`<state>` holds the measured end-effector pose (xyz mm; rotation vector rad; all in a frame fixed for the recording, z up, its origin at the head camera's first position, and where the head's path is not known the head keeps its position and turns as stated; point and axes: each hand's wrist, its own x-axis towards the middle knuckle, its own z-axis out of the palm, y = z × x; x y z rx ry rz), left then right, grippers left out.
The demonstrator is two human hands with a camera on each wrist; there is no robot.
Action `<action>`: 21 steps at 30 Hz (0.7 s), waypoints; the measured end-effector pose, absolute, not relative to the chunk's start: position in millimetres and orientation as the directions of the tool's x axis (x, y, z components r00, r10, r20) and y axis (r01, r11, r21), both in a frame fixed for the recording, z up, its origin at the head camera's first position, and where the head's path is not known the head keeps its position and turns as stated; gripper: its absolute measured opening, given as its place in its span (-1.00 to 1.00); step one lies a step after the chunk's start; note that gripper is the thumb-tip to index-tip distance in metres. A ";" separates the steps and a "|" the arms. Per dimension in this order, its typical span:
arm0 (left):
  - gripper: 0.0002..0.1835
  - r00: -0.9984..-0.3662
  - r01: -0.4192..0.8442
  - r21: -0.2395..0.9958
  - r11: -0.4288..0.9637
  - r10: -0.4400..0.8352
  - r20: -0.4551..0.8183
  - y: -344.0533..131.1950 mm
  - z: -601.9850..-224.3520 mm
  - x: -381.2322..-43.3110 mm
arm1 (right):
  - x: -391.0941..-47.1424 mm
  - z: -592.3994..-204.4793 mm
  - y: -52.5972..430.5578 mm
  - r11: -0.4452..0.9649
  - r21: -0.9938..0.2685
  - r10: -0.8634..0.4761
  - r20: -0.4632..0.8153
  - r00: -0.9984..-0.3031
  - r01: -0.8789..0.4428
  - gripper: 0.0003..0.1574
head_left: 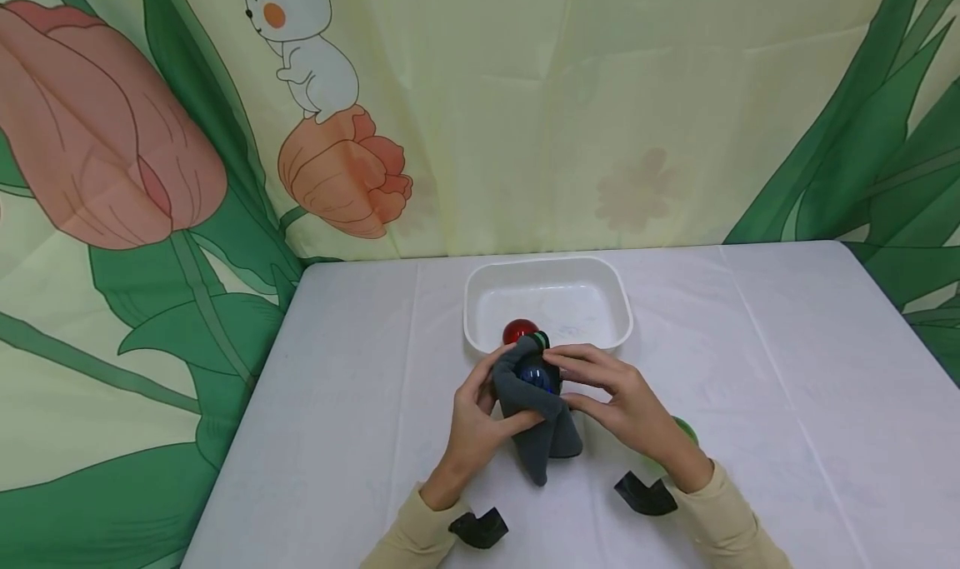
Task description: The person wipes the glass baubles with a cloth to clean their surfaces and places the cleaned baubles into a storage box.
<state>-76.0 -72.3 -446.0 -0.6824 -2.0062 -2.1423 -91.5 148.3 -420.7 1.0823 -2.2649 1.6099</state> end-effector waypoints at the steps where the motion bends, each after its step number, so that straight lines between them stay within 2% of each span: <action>1: -0.20 -0.889 0.390 0.914 -0.111 0.212 0.405 -72.4 -446.1 -76.1 | -91.1 -420.6 147.9 0.137 -0.782 -0.459 0.493 -0.739 -0.608 -0.27; 7: -0.19 -0.889 0.391 0.915 -0.100 0.218 0.403 -72.4 -444.5 -76.5 | -90.1 -420.6 147.4 0.050 -0.868 -0.457 0.420 -0.784 -0.494 -0.34; 21: -0.22 -0.904 0.379 0.921 -0.092 0.174 0.390 -72.5 -443.8 -76.5 | -89.5 -414.0 149.7 0.180 -0.785 -0.486 0.453 -0.748 -0.592 -0.25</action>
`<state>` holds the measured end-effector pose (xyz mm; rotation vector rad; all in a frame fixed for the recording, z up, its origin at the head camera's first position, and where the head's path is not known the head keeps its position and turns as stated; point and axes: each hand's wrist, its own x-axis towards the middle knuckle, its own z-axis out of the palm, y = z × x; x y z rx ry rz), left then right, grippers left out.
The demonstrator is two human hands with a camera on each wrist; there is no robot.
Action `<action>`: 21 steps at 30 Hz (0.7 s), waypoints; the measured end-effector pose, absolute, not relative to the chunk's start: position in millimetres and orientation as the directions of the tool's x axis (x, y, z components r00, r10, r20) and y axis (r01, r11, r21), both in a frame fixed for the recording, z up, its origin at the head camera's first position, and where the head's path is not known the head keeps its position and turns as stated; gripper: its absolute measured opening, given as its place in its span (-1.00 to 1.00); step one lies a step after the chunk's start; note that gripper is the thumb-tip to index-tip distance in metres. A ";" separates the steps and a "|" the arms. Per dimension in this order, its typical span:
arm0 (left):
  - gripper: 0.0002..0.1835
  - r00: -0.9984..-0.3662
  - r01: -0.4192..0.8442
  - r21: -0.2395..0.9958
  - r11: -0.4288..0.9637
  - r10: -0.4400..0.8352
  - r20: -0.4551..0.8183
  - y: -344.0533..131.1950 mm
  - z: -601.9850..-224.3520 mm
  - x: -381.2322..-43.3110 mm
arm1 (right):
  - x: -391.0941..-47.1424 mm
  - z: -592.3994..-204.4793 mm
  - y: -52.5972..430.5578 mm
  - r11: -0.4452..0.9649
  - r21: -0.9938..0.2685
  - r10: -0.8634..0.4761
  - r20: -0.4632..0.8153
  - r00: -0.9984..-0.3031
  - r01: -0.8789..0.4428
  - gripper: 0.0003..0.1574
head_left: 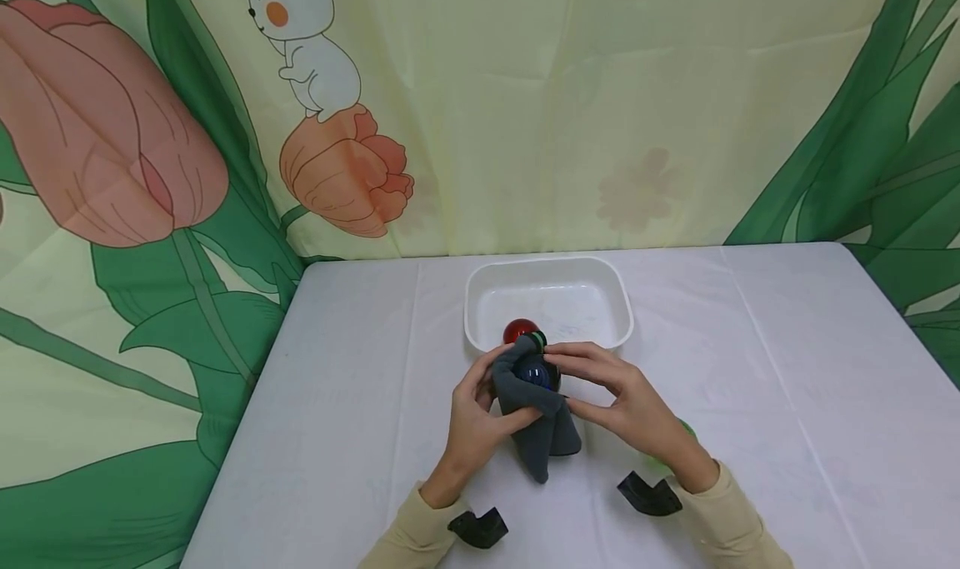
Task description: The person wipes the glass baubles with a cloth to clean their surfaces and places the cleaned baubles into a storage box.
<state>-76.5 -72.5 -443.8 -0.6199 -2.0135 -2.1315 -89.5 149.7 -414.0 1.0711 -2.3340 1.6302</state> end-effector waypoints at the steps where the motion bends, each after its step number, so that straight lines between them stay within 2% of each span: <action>1: -0.22 -0.903 0.381 0.920 -0.095 0.174 0.392 -72.5 -444.4 -76.4 | -89.6 -414.8 149.4 0.194 -0.772 -0.484 0.462 -0.743 -0.606 -0.25; 4: -0.21 -0.900 0.386 0.917 -0.103 0.176 0.398 -71.8 -445.1 -75.9 | -90.3 -416.5 147.5 0.215 -0.732 -0.477 0.499 -0.723 -0.647 -0.24; 12: -0.20 -0.904 0.378 0.921 -0.095 0.179 0.389 -71.9 -444.4 -74.2 | -90.5 -419.5 145.9 0.196 -0.722 -0.462 0.529 -0.712 -0.664 -0.21; 21: -0.21 -0.881 0.417 0.903 -0.098 0.201 0.429 -72.8 -445.9 -76.2 | -89.4 -417.7 147.2 0.057 -0.869 -0.476 0.409 -0.779 -0.491 -0.36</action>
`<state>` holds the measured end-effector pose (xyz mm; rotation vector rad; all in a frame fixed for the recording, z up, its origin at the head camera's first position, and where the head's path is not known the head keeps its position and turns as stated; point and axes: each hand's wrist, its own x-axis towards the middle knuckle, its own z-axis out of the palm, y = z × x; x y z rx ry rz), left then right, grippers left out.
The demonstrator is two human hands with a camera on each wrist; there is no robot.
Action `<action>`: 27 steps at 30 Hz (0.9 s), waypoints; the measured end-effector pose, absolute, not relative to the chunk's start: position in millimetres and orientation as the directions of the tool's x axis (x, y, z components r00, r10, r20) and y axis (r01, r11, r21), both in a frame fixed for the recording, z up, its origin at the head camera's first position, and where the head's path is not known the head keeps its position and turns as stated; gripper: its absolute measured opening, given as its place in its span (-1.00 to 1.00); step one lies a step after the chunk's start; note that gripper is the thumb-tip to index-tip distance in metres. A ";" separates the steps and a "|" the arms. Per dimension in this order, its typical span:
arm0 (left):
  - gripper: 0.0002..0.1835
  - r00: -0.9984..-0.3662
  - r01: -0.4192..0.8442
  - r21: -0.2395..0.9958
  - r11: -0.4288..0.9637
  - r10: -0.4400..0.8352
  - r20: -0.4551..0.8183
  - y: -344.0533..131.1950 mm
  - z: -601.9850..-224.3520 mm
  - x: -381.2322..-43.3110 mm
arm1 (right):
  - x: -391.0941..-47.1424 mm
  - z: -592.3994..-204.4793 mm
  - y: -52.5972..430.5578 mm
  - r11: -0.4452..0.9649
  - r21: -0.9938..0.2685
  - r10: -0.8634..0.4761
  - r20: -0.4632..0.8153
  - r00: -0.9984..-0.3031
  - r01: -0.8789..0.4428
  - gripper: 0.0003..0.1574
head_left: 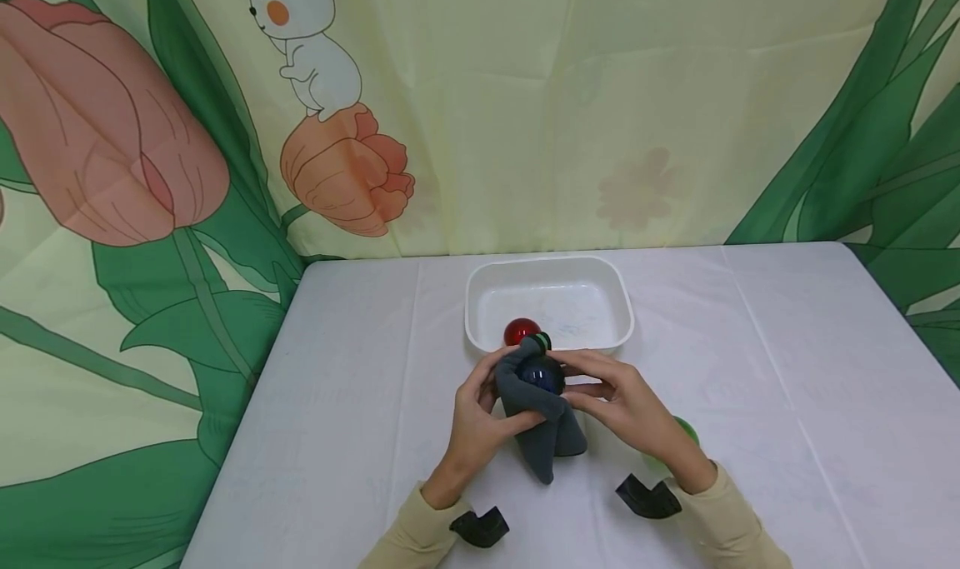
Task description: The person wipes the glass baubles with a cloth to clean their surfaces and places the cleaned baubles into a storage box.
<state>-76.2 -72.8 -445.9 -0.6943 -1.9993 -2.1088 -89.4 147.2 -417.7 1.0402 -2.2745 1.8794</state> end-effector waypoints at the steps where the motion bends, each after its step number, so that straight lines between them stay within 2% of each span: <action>1: -0.22 -0.880 0.419 0.903 -0.099 0.201 0.431 -72.8 -446.1 -76.3 | -89.3 -417.6 147.6 0.060 -0.873 -0.479 0.401 -0.781 -0.484 -0.37; 8: -0.22 -0.891 0.405 0.910 -0.093 0.182 0.415 -72.4 -445.5 -75.7 | -89.4 -415.3 149.3 0.121 -0.855 -0.495 0.389 -0.777 -0.505 -0.31; 18: -0.25 -0.897 0.395 0.913 -0.105 0.173 0.408 -71.5 -447.1 -75.9 | -90.4 -414.5 149.8 0.188 -0.718 -0.501 0.517 -0.694 -0.670 -0.26; 27: -0.25 -0.891 0.406 0.907 -0.115 0.169 0.421 -71.5 -447.7 -75.6 | -89.7 -418.4 148.6 0.229 -0.711 -0.480 0.512 -0.712 -0.665 -0.22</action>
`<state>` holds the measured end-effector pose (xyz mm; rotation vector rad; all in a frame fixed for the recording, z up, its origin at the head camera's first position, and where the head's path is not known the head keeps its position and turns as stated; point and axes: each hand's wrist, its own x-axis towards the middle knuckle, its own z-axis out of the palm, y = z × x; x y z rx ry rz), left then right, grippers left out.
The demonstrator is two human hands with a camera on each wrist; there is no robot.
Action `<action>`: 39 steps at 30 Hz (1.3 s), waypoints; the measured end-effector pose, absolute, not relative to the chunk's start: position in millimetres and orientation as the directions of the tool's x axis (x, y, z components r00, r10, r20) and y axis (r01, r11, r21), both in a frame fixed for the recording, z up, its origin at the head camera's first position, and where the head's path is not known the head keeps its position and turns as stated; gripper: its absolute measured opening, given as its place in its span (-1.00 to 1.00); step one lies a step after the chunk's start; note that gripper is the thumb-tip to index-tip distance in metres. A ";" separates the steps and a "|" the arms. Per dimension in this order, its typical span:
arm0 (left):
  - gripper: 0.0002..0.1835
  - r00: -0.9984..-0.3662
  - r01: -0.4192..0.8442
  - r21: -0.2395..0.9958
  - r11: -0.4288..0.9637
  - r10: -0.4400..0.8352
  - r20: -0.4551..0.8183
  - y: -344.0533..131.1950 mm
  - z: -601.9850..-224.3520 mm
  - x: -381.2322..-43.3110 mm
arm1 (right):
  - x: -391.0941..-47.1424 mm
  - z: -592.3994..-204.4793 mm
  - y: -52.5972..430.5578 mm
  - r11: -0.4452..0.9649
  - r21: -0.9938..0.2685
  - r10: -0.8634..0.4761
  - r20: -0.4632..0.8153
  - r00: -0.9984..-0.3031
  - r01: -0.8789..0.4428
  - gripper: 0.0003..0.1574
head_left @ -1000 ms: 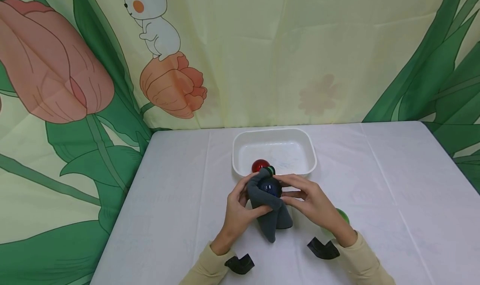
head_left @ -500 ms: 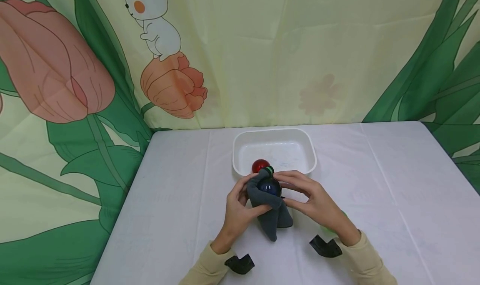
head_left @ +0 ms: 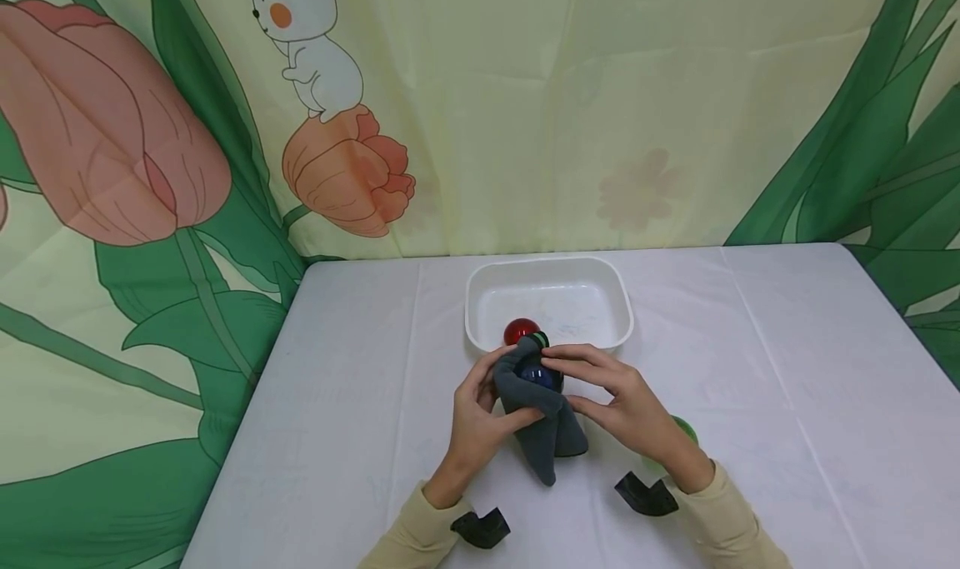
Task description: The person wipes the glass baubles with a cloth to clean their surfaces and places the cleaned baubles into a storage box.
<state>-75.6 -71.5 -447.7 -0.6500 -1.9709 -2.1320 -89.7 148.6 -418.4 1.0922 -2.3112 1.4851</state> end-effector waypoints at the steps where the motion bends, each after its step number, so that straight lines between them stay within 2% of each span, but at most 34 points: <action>1: -0.25 -0.890 0.408 0.906 -0.116 0.169 0.423 -71.6 -448.0 -75.6 | -89.8 -418.8 148.5 0.223 -0.713 -0.480 0.513 -0.712 -0.664 -0.21; 9: -0.25 -0.880 0.418 0.898 -0.134 0.184 0.437 -71.7 -447.8 -76.3 | -88.3 -419.0 146.9 0.073 -0.851 -0.457 0.435 -0.776 -0.520 -0.30; 15: -0.26 -0.878 0.427 0.896 -0.119 0.182 0.442 -71.8 -447.3 -76.7 | -88.4 -416.6 147.8 0.094 -0.857 -0.469 0.411 -0.782 -0.507 -0.31; 19: -0.25 -0.880 0.426 0.898 -0.112 0.181 0.440 -72.0 -448.0 -76.6 | -88.2 -412.0 149.7 0.151 -0.836 -0.485 0.402 -0.777 -0.528 -0.26; 25: -0.25 -0.889 0.410 0.906 -0.108 0.178 0.423 -71.2 -448.8 -76.0 | -89.8 -415.1 150.4 0.220 -0.749 -0.493 0.468 -0.734 -0.625 -0.24; 30: -0.25 -0.891 0.406 0.907 -0.110 0.175 0.420 -70.0 -448.8 -75.7 | -90.4 -417.9 149.7 0.244 -0.732 -0.487 0.474 -0.734 -0.636 -0.21; 35: -0.26 -0.893 0.401 0.909 -0.114 0.170 0.416 -69.6 -448.7 -75.4 | -91.2 -419.3 149.2 0.236 -0.723 -0.485 0.491 -0.724 -0.649 -0.20; 39: -0.25 -0.892 0.407 0.907 -0.105 0.168 0.419 -69.8 -449.7 -75.5 | -91.3 -420.3 148.4 0.165 -0.768 -0.479 0.486 -0.731 -0.619 -0.23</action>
